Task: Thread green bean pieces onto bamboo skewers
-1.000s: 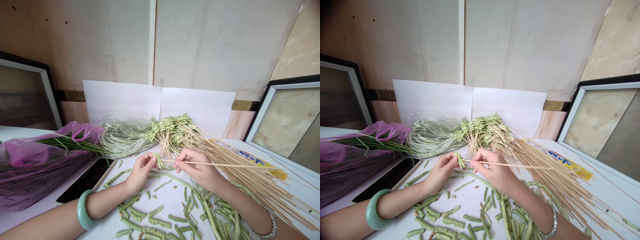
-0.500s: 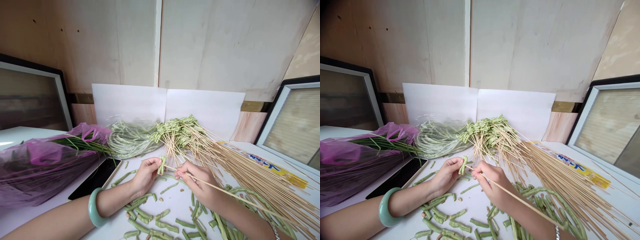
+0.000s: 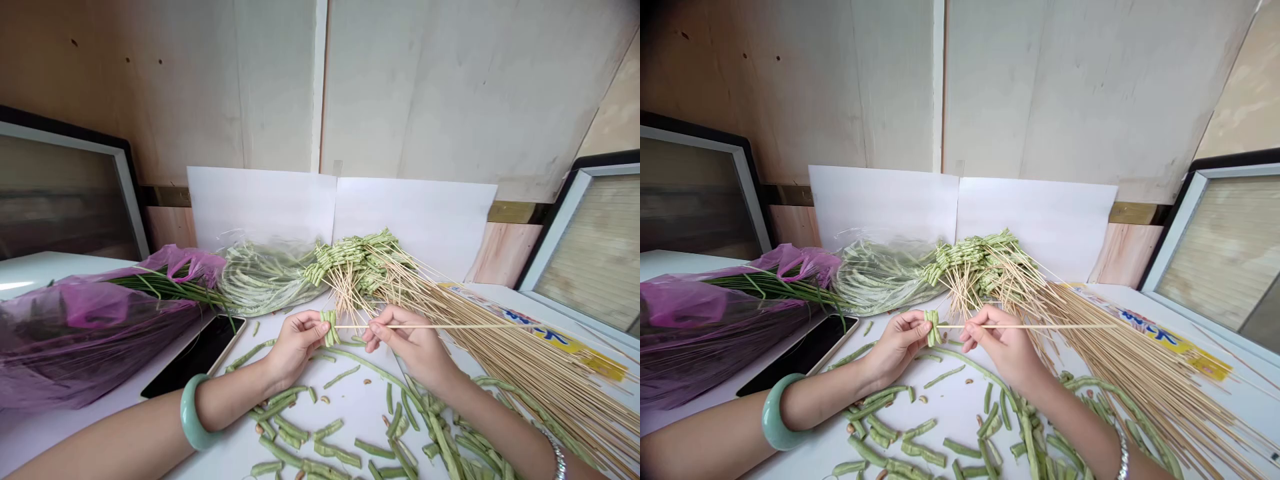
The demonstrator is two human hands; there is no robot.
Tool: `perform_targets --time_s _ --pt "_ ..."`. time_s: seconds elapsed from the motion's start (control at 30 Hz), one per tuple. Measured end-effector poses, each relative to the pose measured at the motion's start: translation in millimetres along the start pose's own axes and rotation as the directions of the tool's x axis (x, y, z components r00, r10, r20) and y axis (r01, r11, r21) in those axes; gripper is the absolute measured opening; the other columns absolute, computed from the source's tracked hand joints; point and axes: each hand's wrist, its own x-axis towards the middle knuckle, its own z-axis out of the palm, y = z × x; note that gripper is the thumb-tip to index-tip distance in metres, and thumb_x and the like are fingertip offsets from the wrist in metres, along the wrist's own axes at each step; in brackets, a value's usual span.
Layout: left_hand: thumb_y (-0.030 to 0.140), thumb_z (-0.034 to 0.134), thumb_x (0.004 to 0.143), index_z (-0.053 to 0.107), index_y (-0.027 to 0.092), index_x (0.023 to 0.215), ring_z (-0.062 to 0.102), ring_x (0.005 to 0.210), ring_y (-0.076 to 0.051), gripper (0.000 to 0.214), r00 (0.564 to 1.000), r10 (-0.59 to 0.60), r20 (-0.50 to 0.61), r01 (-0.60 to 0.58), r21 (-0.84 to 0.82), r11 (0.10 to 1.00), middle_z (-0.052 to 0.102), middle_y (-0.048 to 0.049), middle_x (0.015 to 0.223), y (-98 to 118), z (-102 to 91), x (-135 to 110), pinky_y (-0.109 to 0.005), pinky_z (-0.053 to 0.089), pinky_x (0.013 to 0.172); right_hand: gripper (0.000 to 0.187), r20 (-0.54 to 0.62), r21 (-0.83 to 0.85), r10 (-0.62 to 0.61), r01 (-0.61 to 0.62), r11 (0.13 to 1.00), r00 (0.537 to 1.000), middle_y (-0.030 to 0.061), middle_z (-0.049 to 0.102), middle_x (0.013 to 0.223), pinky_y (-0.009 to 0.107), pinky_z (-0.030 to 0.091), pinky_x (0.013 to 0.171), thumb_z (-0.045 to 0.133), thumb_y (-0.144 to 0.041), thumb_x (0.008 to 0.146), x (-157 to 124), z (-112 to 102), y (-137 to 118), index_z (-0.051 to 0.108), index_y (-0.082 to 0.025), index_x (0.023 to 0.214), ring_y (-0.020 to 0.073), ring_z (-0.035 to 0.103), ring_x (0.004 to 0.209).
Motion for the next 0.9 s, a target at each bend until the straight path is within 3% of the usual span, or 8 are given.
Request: perform_targets --time_s 0.2,0.3,0.4,0.47,0.5,0.6,0.73,0.9 --pt "0.032 0.089 0.054 0.064 0.016 0.073 0.054 0.061 -0.009 0.035 0.995 0.064 -0.079 -0.066 -0.019 0.998 0.061 0.0029 0.064 -0.7 1.7 0.3 -0.022 0.044 0.062 0.026 -0.034 0.112 0.029 -0.025 0.993 0.999 -0.0022 0.061 0.054 0.019 0.046 0.04 0.064 -0.044 0.085 2.7 -19.9 -21.3 0.063 -0.018 0.086 0.0099 0.056 0.043" --pt "0.033 0.089 0.055 0.064 0.016 0.073 0.055 0.071 -0.011 0.035 0.988 0.102 -0.115 -0.106 -0.03 0.994 0.061 0.0015 0.072 0.4 2.6 1.2 -0.024 0.047 0.07 0.024 0.133 0.191 0.091 -0.116 0.975 0.987 -0.0024 0.06 0.052 0.017 0.043 0.039 0.065 -0.042 0.084 -1.8 -23.9 -39.5 0.066 -0.018 0.086 0.0095 0.054 0.043" --pt "0.035 0.087 0.057 0.067 0.016 0.078 0.054 0.075 -0.013 0.035 0.984 0.12 -0.133 -0.125 -0.033 0.992 0.06 0.0006 0.076 2.0 3.4 1.7 -0.027 0.047 0.073 0.017 0.433 0.046 0.224 -0.27 0.962 0.873 0.0043 0.072 0.077 0.022 0.052 0.057 0.075 -0.024 0.074 -7.1 -19.9 -53.5 0.07 -0.017 0.087 0.0125 0.065 0.062" --pt "0.036 0.087 0.057 0.069 0.017 0.085 0.054 0.077 -0.013 0.038 0.983 0.12 -0.142 -0.127 -0.036 0.991 0.059 0.0001 0.079 2.6 3.6 1.8 -0.028 0.047 0.075 0.019 0.53 -0.047 0.288 -0.311 0.949 0.798 0.0077 0.073 0.095 0.026 0.052 0.07 0.069 -0.018 0.076 -9.7 -14.6 -55.7 0.072 -0.016 0.095 0.0147 0.069 0.075" --pt "0.036 0.086 0.058 0.069 0.017 0.091 0.054 0.078 -0.014 0.041 0.982 0.117 -0.146 -0.124 -0.037 0.992 0.059 -0.0001 0.08 2.7 3.4 1.7 -0.028 0.046 0.077 0.021 0.545 -0.052 0.296 -0.321 0.946 0.784 0.0085 0.073 0.1 0.027 0.052 0.073 0.063 -0.018 0.08 -10.5 -11.8 -54.7 0.072 -0.016 0.098 0.0154 0.07 0.077" --pt "0.038 0.083 0.064 0.066 0.022 0.109 0.055 0.086 -0.016 0.05 0.983 0.097 -0.153 -0.105 -0.043 0.994 0.06 -0.0011 0.087 1.8 2.0 1.8 -0.03 0.044 0.081 0.027 0.512 0.024 0.29 -0.351 0.936 0.808 0.0101 0.073 0.102 0.032 0.05 0.08 0.052 -0.025 0.086 -11.8 -3.8 -47.1 0.073 -0.015 0.1 0.0186 0.071 0.081" --pt "0.048 0.074 0.073 0.061 0.025 0.117 0.053 0.101 -0.02 0.051 0.987 0.053 -0.154 -0.063 -0.055 0.997 0.059 -0.003 0.096 0.2 -0.2 2.7 -0.032 0.04 0.086 0.03 0.401 -0.004 0.372 -0.404 0.915 0.837 0.01 0.074 0.09 0.034 0.051 0.081 0.065 -0.038 0.079 -14.4 10.4 -38.1 0.072 -0.013 0.095 0.0223 0.071 0.084" --pt "0.054 0.053 0.088 0.052 0.033 0.124 0.044 0.122 -0.022 0.041 0.994 0.03 -0.104 -0.033 -0.033 0.999 0.056 -0.0037 0.118 2.0 0.3 2.4 -0.036 0.032 0.098 0.017 0.245 -0.07 0.496 -0.495 0.866 0.833 0.0063 0.071 0.084 0.028 0.052 0.068 0.064 -0.023 0.072 -23.0 34.4 -28.0 0.066 -0.013 0.086 0.0179 0.07 0.068"
